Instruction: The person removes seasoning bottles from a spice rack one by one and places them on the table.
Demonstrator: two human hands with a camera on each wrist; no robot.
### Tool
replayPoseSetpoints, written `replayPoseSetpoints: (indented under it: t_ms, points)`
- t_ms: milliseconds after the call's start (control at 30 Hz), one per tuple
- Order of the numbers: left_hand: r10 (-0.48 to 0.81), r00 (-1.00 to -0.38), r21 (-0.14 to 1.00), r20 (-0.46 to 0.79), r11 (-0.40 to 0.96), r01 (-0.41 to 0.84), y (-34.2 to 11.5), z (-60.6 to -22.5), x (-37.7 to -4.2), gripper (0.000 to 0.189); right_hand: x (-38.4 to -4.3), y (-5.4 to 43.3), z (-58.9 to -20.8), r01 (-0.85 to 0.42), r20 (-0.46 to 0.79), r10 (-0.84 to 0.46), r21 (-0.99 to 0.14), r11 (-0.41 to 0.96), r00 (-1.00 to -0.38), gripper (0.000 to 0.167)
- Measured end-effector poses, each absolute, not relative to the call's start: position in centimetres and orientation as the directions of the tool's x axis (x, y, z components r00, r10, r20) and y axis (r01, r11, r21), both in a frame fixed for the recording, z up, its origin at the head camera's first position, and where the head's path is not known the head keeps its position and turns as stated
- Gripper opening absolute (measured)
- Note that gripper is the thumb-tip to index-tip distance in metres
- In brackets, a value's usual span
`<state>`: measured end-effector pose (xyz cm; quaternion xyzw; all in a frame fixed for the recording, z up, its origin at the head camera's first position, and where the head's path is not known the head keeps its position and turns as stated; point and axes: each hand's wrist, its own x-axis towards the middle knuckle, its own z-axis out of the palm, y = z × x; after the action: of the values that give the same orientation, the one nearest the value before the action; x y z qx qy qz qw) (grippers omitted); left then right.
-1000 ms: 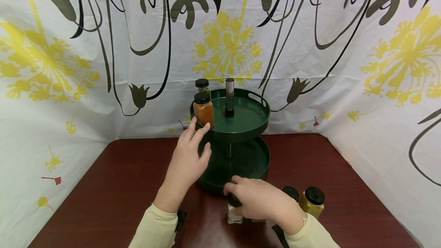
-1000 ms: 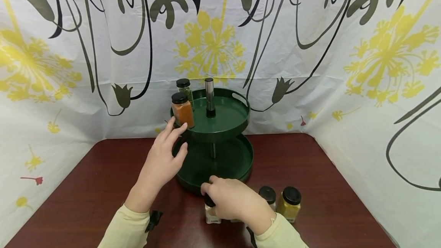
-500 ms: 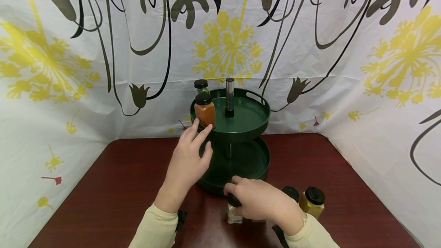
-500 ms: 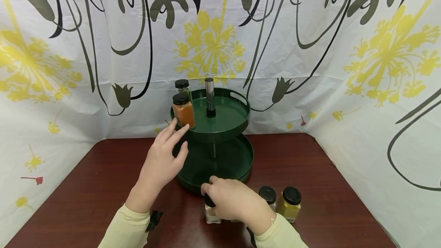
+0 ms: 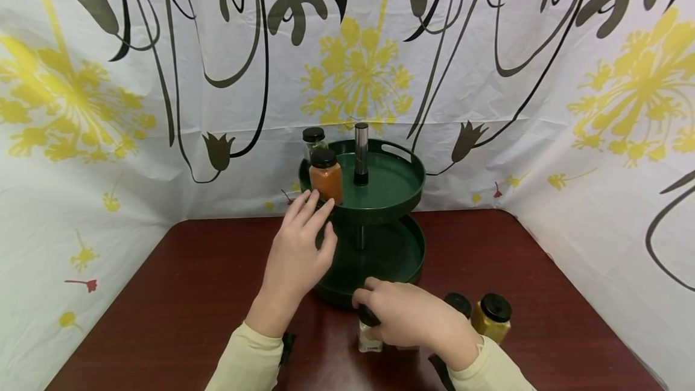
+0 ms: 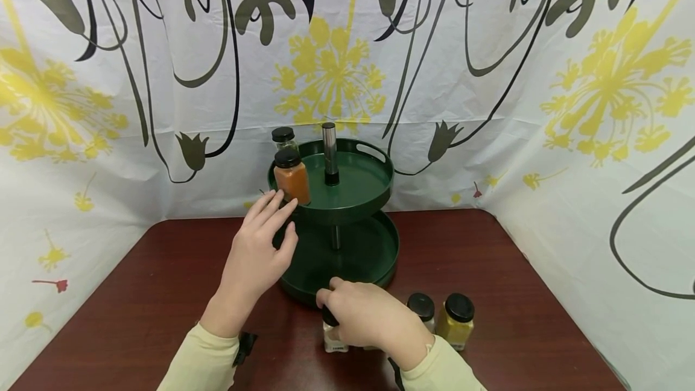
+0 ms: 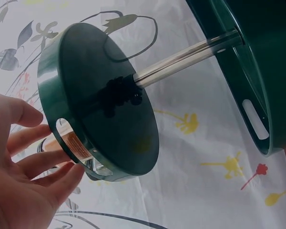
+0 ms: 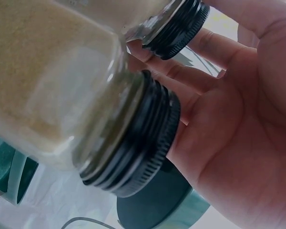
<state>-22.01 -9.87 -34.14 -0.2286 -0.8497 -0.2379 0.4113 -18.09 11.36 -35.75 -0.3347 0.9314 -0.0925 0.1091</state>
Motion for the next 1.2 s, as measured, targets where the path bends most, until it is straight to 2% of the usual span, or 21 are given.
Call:
replayPoseSetpoints:
  t_ms: [133, 467, 800, 933, 1033, 1133, 1200]
  points:
    - [0.205, -0.525, 0.192, 0.826, 0.774, 0.604, -9.9, -34.2, -22.1, 0.036, -18.1, 11.3, -35.7, -0.606, -0.142, -0.645, -0.243, 0.758, -0.751, 0.037]
    - [0.261, -0.396, 0.092, 0.881, 0.725, 0.683, -9.6, -34.2, -22.1, 0.029, -18.0, 11.3, -35.7, -0.603, -0.141, -0.644, -0.250, 0.758, -0.752, 0.037]
    - [0.304, -0.341, 0.046, 0.889, 0.683, 0.729, -9.5, -34.3, -22.2, 0.025, -18.0, 11.3, -35.7, -0.601, -0.148, -0.641, -0.243, 0.762, -0.753, 0.039]
    - [0.260, -0.358, 0.088, 0.897, 0.688, 0.720, -9.6, -34.3, -22.4, 0.025, -18.1, 11.3, -35.7, -0.599, -0.150, -0.641, -0.247, 0.761, -0.753, 0.038]
    - [0.192, -0.398, 0.162, 0.897, 0.695, 0.701, -9.9, -34.4, -22.7, 0.029, -18.1, 11.3, -35.7, -0.600, -0.151, -0.643, -0.249, 0.760, -0.751, 0.037]
    - [0.142, -0.488, 0.259, 0.861, 0.704, 0.661, -10.3, -34.6, -23.0, 0.039, -18.1, 11.4, -35.7, -0.597, -0.156, -0.642, -0.254, 0.760, -0.751, 0.037]
    - [0.135, -0.587, 0.334, 0.798, 0.712, 0.617, -10.6, -34.7, -23.1, 0.048, -18.1, 11.4, -35.7, -0.593, -0.162, -0.639, -0.259, 0.763, -0.752, 0.037]
